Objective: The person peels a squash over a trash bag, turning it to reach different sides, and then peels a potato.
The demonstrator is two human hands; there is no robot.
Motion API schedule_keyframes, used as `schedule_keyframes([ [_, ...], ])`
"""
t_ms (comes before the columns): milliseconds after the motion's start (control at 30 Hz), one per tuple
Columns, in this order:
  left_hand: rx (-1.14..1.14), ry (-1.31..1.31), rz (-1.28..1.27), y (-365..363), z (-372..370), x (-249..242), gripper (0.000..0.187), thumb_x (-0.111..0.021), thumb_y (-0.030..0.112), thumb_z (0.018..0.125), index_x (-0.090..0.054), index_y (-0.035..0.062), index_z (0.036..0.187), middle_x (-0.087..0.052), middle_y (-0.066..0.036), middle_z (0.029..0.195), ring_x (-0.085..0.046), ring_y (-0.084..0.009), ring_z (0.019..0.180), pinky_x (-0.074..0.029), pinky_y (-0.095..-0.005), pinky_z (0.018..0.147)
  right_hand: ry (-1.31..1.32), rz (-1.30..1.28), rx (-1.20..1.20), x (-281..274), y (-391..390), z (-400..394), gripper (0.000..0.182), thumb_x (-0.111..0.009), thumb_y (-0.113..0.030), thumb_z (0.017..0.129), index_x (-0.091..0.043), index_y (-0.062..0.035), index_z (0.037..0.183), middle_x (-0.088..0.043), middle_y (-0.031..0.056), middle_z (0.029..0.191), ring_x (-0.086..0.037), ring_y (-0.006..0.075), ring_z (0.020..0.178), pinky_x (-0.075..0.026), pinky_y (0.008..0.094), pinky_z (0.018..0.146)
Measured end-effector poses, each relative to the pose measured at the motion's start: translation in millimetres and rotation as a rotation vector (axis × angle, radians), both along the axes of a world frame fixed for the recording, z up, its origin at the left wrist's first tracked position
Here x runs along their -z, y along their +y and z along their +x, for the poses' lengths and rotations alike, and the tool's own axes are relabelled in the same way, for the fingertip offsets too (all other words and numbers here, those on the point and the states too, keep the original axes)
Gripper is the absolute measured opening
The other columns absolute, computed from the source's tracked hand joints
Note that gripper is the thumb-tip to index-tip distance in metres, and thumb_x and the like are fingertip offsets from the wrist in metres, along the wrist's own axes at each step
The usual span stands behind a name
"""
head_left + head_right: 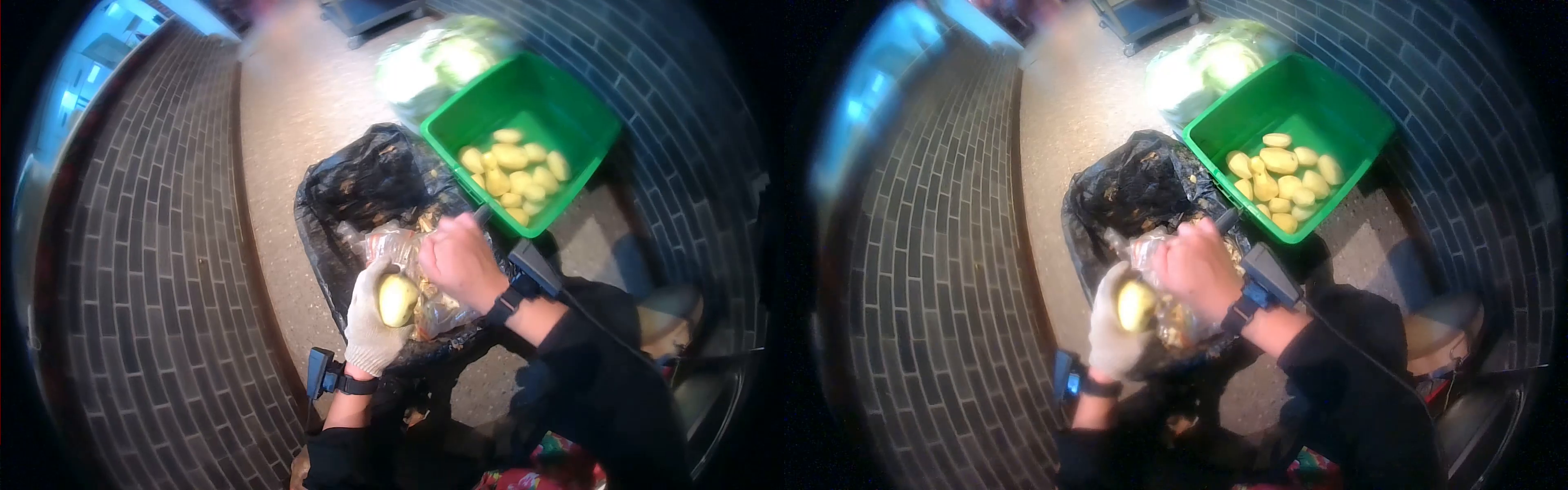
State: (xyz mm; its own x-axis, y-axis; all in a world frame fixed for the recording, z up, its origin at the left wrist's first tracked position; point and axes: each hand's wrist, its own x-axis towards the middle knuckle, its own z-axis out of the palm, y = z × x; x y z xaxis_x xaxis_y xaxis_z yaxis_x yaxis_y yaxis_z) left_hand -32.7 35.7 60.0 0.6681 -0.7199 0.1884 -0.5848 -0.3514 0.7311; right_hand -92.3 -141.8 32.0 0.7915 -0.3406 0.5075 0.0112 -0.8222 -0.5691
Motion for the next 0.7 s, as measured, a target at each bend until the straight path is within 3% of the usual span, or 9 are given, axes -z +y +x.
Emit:
schedule_keyframes([
  [33, -0.007, 0.072, -0.067, 1, 0, -1, 0.071, -0.08, 0.001, 0.066, -0.051, 0.0046, 0.132, -0.06, -0.016, 0.119, -0.059, -0.0346, 0.112, -0.048, -0.0396, 0.098, 0.029, -0.185, 0.068, 8, -10, 4, 0.034, -0.055, -0.016, 0.088, -0.061, -0.0063, 0.056, -0.06, 0.0102, 0.061, -0.056, 0.0273, 0.071, -0.041, 0.0418, 0.077],
  [67, 0.006, 0.064, -0.066, 1, -1, -5, 0.071, -0.08, 0.001, 0.066, -0.051, 0.0046, 0.132, -0.06, -0.016, 0.119, -0.059, -0.0346, 0.112, -0.048, -0.0396, 0.098, 0.022, -0.183, 0.081, 14, -15, 4, 0.034, -0.055, -0.016, 0.088, -0.061, -0.0063, 0.056, -0.06, 0.0102, 0.061, -0.056, 0.0273, 0.071, -0.041, 0.0418, 0.077],
  [200, -0.011, 0.016, -0.096, 3, 7, -11, 0.068, -0.08, 0.001, 0.067, -0.052, 0.0042, 0.129, -0.06, -0.015, 0.118, -0.06, -0.0341, 0.11, -0.048, -0.0379, 0.097, 0.075, -0.052, 0.115, 6, -10, 5, 0.034, -0.054, -0.017, 0.089, -0.061, -0.0062, 0.057, -0.061, 0.01, 0.061, -0.056, 0.0278, 0.07, -0.04, 0.0418, 0.076],
  [267, 0.02, -0.091, 0.009, 1, 11, -9, 0.057, -0.068, -0.005, 0.073, -0.051, 0.0044, 0.126, -0.061, -0.013, 0.115, -0.061, -0.0286, 0.108, -0.048, -0.0354, 0.098, 0.006, 0.053, 0.013, -5, -5, 2, 0.033, -0.053, -0.016, 0.089, -0.06, -0.0061, 0.058, -0.061, 0.0101, 0.062, -0.055, 0.0282, 0.07, -0.04, 0.0416, 0.077],
  [467, 0.01, -0.125, 0.063, 2, 9, 8, 0.081, -0.069, -0.003, 0.075, -0.036, 0.0035, 0.148, -0.061, -0.014, 0.122, -0.062, -0.0288, 0.109, -0.049, -0.0354, 0.096, -0.136, 0.1, -0.048, -1, 8, 6, 0.03, -0.058, -0.011, 0.086, -0.059, -0.0069, 0.056, -0.06, 0.0084, 0.061, -0.055, 0.0283, 0.069, -0.04, 0.0411, 0.074],
  [533, 0.035, -0.173, 0.085, 3, 6, 3, 0.087, -0.07, -0.004, 0.073, -0.032, 0.0038, 0.152, -0.06, -0.014, 0.124, -0.061, -0.0277, 0.11, -0.049, -0.0352, 0.096, 0.0, -0.161, 0.027, 3, -6, 7, 0.033, -0.059, -0.013, 0.086, -0.059, -0.0073, 0.054, -0.062, 0.0073, 0.06, -0.055, 0.0274, 0.069, -0.041, 0.0409, 0.075],
  [567, 0.026, -0.014, -0.017, 1, 0, -6, 0.09, -0.07, -0.005, 0.071, -0.032, 0.0037, 0.151, -0.059, -0.013, 0.125, -0.061, -0.0261, 0.111, -0.049, -0.0351, 0.097, 0.032, -0.229, 0.077, 30, -13, 13, 0.034, -0.059, -0.016, 0.087, -0.06, -0.0076, 0.053, -0.062, 0.0071, 0.06, -0.056, 0.0266, 0.069, -0.041, 0.0412, 0.075],
  [633, 0.001, 0.234, -0.185, 1, -4, -10, 0.089, -0.072, -0.008, 0.065, -0.037, 0.0035, 0.146, -0.055, -0.011, 0.129, -0.056, -0.0221, 0.115, -0.047, -0.0352, 0.101, 0.018, -0.159, 0.128, 27, -11, 12, 0.035, -0.058, -0.016, 0.087, -0.061, -0.0073, 0.054, -0.062, 0.0074, 0.06, -0.056, 0.0266, 0.07, -0.04, 0.0414, 0.075],
  [700, 0.046, 0.259, -0.19, 8, 8, -3, 0.085, -0.076, -0.005, 0.065, -0.041, 0.0041, 0.142, -0.054, -0.012, 0.13, -0.056, -0.0237, 0.117, -0.045, -0.0356, 0.102, 0.011, -0.027, 0.113, 14, -6, 12, 0.037, -0.055, -0.016, 0.089, -0.059, -0.0062, 0.054, -0.06, 0.009, 0.06, -0.056, 0.0282, 0.071, -0.04, 0.0425, 0.075],
])
